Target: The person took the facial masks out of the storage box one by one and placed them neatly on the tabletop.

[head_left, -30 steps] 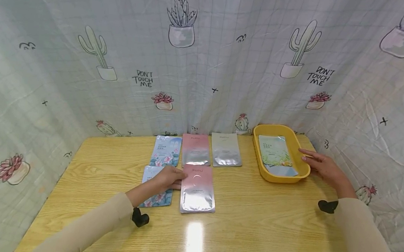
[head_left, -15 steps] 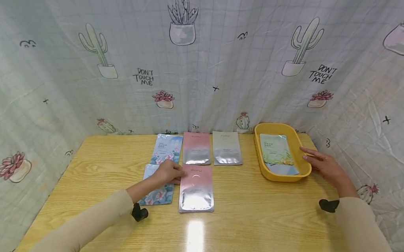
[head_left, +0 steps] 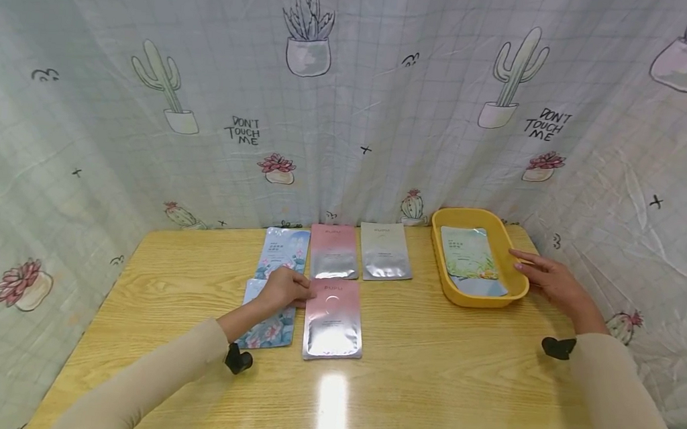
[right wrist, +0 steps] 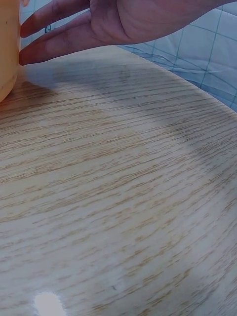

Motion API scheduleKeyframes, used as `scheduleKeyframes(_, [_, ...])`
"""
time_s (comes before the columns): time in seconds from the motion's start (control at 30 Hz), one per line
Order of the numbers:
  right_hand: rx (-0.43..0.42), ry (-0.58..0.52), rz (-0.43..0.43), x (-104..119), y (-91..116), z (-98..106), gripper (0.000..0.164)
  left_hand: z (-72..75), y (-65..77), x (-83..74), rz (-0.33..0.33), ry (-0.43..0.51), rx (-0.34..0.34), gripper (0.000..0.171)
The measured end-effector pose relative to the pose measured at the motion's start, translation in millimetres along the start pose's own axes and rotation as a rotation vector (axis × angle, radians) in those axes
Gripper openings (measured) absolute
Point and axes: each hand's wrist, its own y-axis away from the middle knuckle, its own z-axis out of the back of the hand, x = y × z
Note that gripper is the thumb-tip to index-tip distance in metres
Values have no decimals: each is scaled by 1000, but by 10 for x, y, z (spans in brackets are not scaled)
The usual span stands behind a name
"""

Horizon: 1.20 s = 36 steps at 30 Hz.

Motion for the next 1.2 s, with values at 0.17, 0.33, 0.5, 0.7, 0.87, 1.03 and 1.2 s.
scheduleKeyframes(0.17, [0, -12, -2, 1, -4, 9, 64, 6, -5, 5, -21, -10, 2, 14])
scheduleKeyframes(0.33, [-2, 7, -9, 18, -7, 16, 64, 27, -17, -28, -9, -27, 22, 15])
scheduleKeyframes(0.5, [-7, 21, -11, 21, -2, 14, 64, 53, -60, -39, 23, -49, 20, 14])
scheduleKeyframes(0.7, [0, 27, 16, 16, 6, 2, 61, 73, -97, -21, 16, -68, 7, 14])
scheduleKeyframes(0.87, [-1, 37, 6, 9, 0, 0, 62, 76, -117, -26, 3, -95, -1, 15])
scheduleKeyframes(1.03, [-6, 46, -12, 21, -11, -1, 65, 88, -118, -40, -31, -154, 3, 16])
scheduleKeyframes(1.2, [-14, 14, -13, 18, -19, -1, 63, 124, -145, -75, -195, -383, -34, 15])
